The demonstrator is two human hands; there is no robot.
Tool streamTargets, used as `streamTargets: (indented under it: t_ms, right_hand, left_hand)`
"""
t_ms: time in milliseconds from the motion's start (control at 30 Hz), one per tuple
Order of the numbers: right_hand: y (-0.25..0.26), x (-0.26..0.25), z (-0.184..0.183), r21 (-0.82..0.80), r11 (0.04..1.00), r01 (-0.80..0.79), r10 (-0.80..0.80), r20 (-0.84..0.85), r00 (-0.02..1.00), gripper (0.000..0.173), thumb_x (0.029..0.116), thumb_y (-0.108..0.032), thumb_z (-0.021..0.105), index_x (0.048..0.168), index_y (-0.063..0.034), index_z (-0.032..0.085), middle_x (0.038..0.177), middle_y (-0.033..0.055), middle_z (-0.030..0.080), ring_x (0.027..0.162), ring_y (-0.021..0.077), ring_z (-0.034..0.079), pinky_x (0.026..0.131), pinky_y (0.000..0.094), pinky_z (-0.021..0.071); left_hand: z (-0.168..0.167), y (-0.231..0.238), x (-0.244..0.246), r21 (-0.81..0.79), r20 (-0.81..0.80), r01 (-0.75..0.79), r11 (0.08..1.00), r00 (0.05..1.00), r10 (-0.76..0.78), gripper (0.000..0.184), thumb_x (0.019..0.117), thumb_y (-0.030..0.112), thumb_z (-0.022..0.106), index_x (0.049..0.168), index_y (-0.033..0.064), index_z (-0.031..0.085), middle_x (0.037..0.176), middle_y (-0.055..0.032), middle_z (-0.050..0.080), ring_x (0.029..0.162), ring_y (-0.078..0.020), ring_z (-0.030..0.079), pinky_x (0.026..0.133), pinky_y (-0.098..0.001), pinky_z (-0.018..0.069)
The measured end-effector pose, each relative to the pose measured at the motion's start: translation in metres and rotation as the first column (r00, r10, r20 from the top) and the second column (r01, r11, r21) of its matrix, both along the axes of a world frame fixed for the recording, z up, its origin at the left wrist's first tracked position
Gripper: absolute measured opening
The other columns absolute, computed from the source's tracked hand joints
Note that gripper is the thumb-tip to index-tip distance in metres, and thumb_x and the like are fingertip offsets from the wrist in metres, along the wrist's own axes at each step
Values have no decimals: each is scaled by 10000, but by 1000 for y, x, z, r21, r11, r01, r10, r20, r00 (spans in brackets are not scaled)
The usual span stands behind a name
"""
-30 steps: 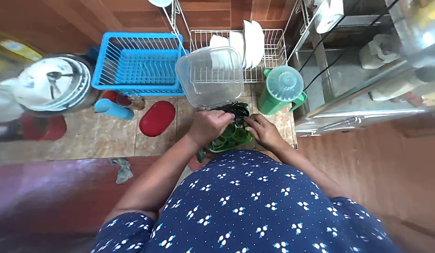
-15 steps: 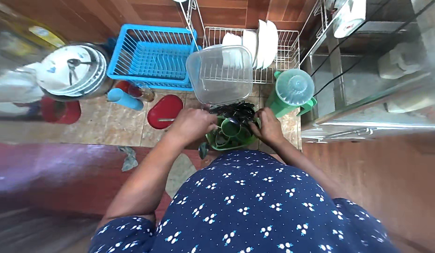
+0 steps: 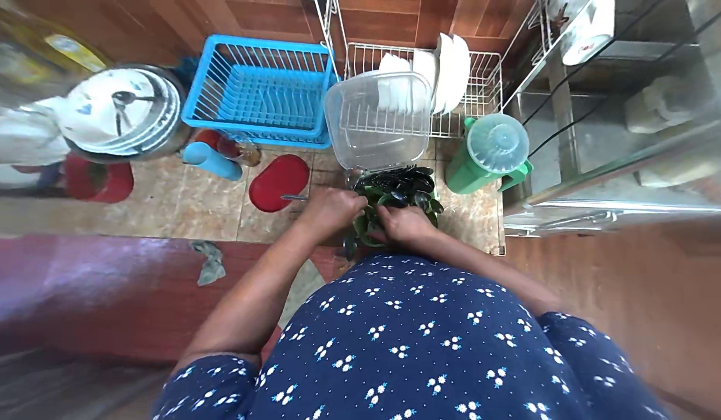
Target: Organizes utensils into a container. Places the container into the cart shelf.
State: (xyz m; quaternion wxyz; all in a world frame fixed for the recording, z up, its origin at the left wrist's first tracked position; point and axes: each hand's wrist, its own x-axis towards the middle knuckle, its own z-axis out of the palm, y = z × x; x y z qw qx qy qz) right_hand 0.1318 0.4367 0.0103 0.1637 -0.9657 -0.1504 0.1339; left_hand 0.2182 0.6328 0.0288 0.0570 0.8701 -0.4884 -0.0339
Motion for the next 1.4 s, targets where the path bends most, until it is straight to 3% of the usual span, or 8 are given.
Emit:
streamTargets:
  t_ms: [167, 300, 433, 600, 800, 1033, 1267, 1400]
  right_hand:
    - [29, 15, -11, -61, 994, 87, -95, -144, 985, 538, 1091, -451, 415, 1441, -51, 500, 1020, 222, 717, 945, 431, 714, 806, 615, 564]
    - [33, 14, -15, -15, 992, 128, -128, -86, 988, 307, 1061, -184, 480, 1329, -58, 560, 1084, 204, 709, 945, 416, 716, 784, 601, 572]
    - [11, -7, 14, 179, 967, 181, -209, 151, 966, 323, 1016, -140, 563, 1324, -52, 605, 978, 182, 730, 767, 389, 724, 654, 597, 588]
    - [-50, -46, 74, 372, 877, 305, -396, 199, 896, 314, 1083, -163, 441, 1359, -49, 540, 852, 126, 696, 603, 258, 663, 536, 483, 574]
    - [-108, -80, 93, 440, 798, 412, -548, 246, 799, 311, 1102, -226, 406, 1368, -104, 510, 848, 66, 696, 535, 140, 620, 470, 338, 549]
    - [-120, -78, 87, 172, 891, 421, -454, 376, 808, 317, 1081, -163, 399, 1355, -61, 521, 811, 141, 669, 561, 295, 643, 471, 511, 521]
    - [-126, -45, 70, 108, 947, 301, -320, 325, 890, 284, 1034, -123, 477, 1280, -31, 585, 825, 189, 695, 696, 401, 698, 615, 602, 558]
    - [-111, -20, 40, 3, 969, 248, -245, 162, 956, 306, 1009, -131, 526, 1303, -55, 562, 853, 191, 704, 744, 428, 707, 641, 625, 557]
  left_hand:
    - [23, 20, -4, -326, -174, -180, 928, 976, 128, 246, 1035, 246, 601, 1166, 67, 705, 1000, -140, 743, 814, -289, 727, 748, -530, 594]
    - [42, 41, -8, -501, -450, -398, 769, 878, 162, 305, 1063, 228, 441, 1276, 122, 632, 847, -36, 639, 658, -120, 589, 610, -333, 524]
    - [54, 60, -6, -646, -632, -445, 620, 767, -107, 301, 1038, 169, 439, 1290, 107, 590, 891, 45, 615, 715, -42, 567, 625, -203, 486]
    - [62, 51, -8, -741, -657, -451, 498, 641, -397, 202, 1049, 152, 476, 1199, 139, 611, 1035, 62, 656, 884, -58, 628, 774, -237, 553]
    - [24, 6, -12, -662, -695, -371, 651, 629, -348, 206, 1034, 110, 538, 1191, 2, 618, 1080, -67, 669, 919, -123, 666, 830, -307, 590]
    - [-19, -19, -11, -528, -778, -407, 745, 583, -232, 187, 1040, 90, 533, 1184, 12, 624, 1112, -86, 677, 958, -139, 688, 872, -326, 594]
    - [-28, -27, -10, -349, -614, -196, 916, 787, -65, 199, 1035, 114, 572, 1175, 36, 691, 1186, -117, 695, 1095, -196, 677, 1004, -407, 539]
    - [-24, -30, -12, -434, -456, -140, 890, 886, -82, 215, 1032, 116, 578, 1186, 50, 713, 1193, -93, 716, 1118, -170, 687, 1033, -376, 540]
